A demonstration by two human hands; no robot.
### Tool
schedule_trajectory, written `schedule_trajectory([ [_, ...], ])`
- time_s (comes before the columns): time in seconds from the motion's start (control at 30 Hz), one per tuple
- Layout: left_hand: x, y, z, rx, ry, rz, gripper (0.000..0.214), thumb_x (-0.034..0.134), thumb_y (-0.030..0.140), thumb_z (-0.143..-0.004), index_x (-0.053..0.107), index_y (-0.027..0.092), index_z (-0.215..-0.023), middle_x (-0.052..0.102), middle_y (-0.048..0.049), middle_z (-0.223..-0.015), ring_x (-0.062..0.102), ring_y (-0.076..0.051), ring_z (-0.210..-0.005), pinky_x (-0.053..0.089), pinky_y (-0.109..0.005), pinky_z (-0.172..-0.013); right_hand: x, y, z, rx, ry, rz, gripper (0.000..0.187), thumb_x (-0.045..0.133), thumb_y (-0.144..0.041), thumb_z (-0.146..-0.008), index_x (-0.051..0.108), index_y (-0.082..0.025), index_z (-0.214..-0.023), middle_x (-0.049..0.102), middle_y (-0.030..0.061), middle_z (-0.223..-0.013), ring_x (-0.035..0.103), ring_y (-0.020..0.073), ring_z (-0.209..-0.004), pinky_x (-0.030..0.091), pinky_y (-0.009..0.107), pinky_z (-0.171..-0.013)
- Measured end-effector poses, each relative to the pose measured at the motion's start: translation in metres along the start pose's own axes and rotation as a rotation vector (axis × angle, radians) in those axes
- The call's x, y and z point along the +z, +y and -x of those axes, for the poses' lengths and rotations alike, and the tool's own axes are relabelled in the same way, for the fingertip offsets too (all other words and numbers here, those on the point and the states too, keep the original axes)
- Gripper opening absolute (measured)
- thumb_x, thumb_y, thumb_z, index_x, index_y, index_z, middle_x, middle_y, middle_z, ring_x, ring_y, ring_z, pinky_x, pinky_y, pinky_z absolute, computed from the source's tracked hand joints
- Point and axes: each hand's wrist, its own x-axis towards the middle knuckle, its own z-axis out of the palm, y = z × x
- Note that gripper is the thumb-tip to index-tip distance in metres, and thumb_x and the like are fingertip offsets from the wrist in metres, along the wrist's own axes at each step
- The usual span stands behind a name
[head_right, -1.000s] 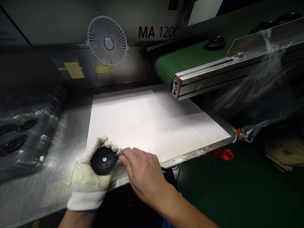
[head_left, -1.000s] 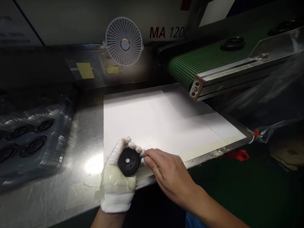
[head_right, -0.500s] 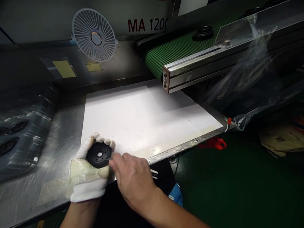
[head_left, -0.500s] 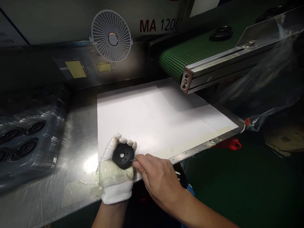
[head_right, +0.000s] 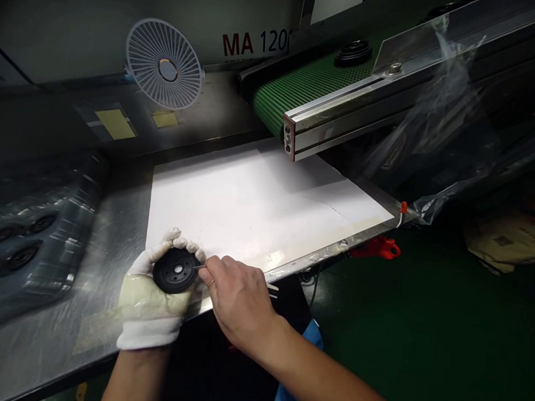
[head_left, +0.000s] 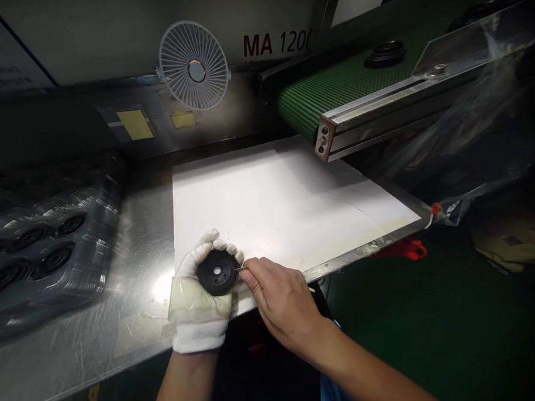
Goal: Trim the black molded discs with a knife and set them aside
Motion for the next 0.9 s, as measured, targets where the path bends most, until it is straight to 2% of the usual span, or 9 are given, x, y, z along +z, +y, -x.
schedule_trajectory([
  [0.13, 0.003, -0.005, -0.006, 0.05, 0.093, 0.04, 0.007, 0.059, 0.012, -0.079, 0.061, 0.017, -0.084, 0.056, 0.0021, -0.068, 0.057, -0.011, -0.067, 0.052, -0.029, -0.072, 0.013, -0.005, 0.003, 0.001, 0.06, 0.045, 0.031, 0.029, -0.035, -0.1, 0.052, -0.022, -0.086, 0.058, 0.0001, -0.074, 0.051, 0.0146, -0.065, 0.028, 0.027, -0.057],
  [0.27, 0.001, -0.01, -0.008, 0.204, 0.096, 0.044, 0.008, 0.061, 0.013, -0.078, 0.061, 0.017, -0.084, 0.057, 0.0038, -0.068, 0.058, -0.009, -0.067, 0.052, -0.029, -0.079, 0.021, -0.013, 0.006, -0.01, 0.081, 0.038, 0.027, 0.031, -0.034, -0.099, 0.051, -0.022, -0.085, 0.057, -0.0004, -0.072, 0.05, 0.0145, -0.061, 0.023, 0.028, -0.054],
  [0.33, -0.001, -0.01, -0.007, 0.227, 0.086, 0.041, 0.012, 0.06, 0.01, -0.077, 0.062, 0.017, -0.087, 0.06, 0.0025, -0.073, 0.061, -0.011, -0.073, 0.051, -0.031, -0.084, 0.022, -0.015, 0.007, -0.025, 0.083, 0.037, 0.026, 0.033, -0.033, -0.099, 0.051, -0.022, -0.084, 0.057, -0.0006, -0.071, 0.049, 0.0146, -0.06, 0.022, 0.029, -0.054],
  [0.43, -0.003, -0.005, -0.004, 0.095, 0.033, -0.052, 0.026, 0.056, 0.014, -0.078, 0.062, 0.016, -0.103, 0.065, -0.0076, -0.097, 0.061, -0.023, -0.096, 0.05, -0.043, -0.087, 0.02, -0.014, 0.007, -0.048, 0.082, 0.014, 0.026, 0.032, -0.031, -0.099, 0.051, -0.021, -0.083, 0.057, -0.0003, -0.071, 0.048, 0.014, -0.06, 0.022, 0.028, -0.054],
  [0.5, -0.004, 0.0, 0.0, 0.001, -0.016, -0.114, 0.034, 0.054, 0.019, -0.077, 0.061, 0.015, -0.11, 0.063, -0.013, -0.104, 0.06, -0.03, -0.098, 0.051, -0.049, -0.082, 0.016, -0.01, 0.006, -0.056, 0.083, -0.003, 0.027, 0.031, -0.032, -0.099, 0.051, -0.021, -0.084, 0.058, 0.0001, -0.072, 0.049, 0.0137, -0.061, 0.024, 0.027, -0.054],
  [0.57, -0.003, 0.004, 0.002, -0.027, -0.028, -0.124, 0.034, 0.053, 0.019, -0.076, 0.061, 0.013, -0.108, 0.063, -0.0116, -0.091, 0.062, -0.027, -0.086, 0.053, -0.046, -0.075, 0.013, -0.007, 0.004, -0.041, 0.088, -0.003, 0.028, 0.03, -0.033, -0.1, 0.051, -0.021, -0.086, 0.058, 0.0005, -0.074, 0.051, 0.0138, -0.064, 0.026, 0.027, -0.056],
  [0.67, 0.001, 0.003, 0.001, -0.004, 0.005, -0.081, 0.023, 0.055, 0.015, -0.075, 0.062, 0.014, -0.097, 0.058, -0.0047, -0.073, 0.059, -0.017, -0.07, 0.053, -0.034, -0.067, 0.012, -0.005, 0.003, -0.002, 0.103, 0.04, 0.028, 0.031, -0.034, -0.1, 0.052, -0.021, -0.086, 0.058, 0.0005, -0.074, 0.051, 0.0139, -0.063, 0.026, 0.027, -0.056],
  [0.77, 0.005, -0.001, -0.003, 0.014, 0.062, -0.02, 0.013, 0.058, 0.013, -0.077, 0.061, 0.015, -0.089, 0.056, -0.0005, -0.068, 0.056, -0.012, -0.065, 0.052, -0.028, -0.065, 0.016, -0.009, 0.006, -0.005, 0.106, 0.064, 0.029, 0.031, -0.033, -0.099, 0.052, -0.021, -0.084, 0.057, 0.0004, -0.072, 0.05, 0.0141, -0.061, 0.024, 0.028, -0.054],
  [0.9, 0.004, -0.004, -0.006, 0.124, 0.096, -0.006, 0.01, 0.058, 0.012, -0.078, 0.061, 0.016, -0.086, 0.055, 0.0013, -0.067, 0.056, -0.011, -0.064, 0.052, -0.027, -0.068, 0.019, -0.016, 0.009, -0.041, 0.123, 0.05, 0.029, 0.03, -0.033, -0.099, 0.052, -0.021, -0.084, 0.057, 0.0003, -0.071, 0.049, 0.0142, -0.058, 0.021, 0.029, -0.053],
])
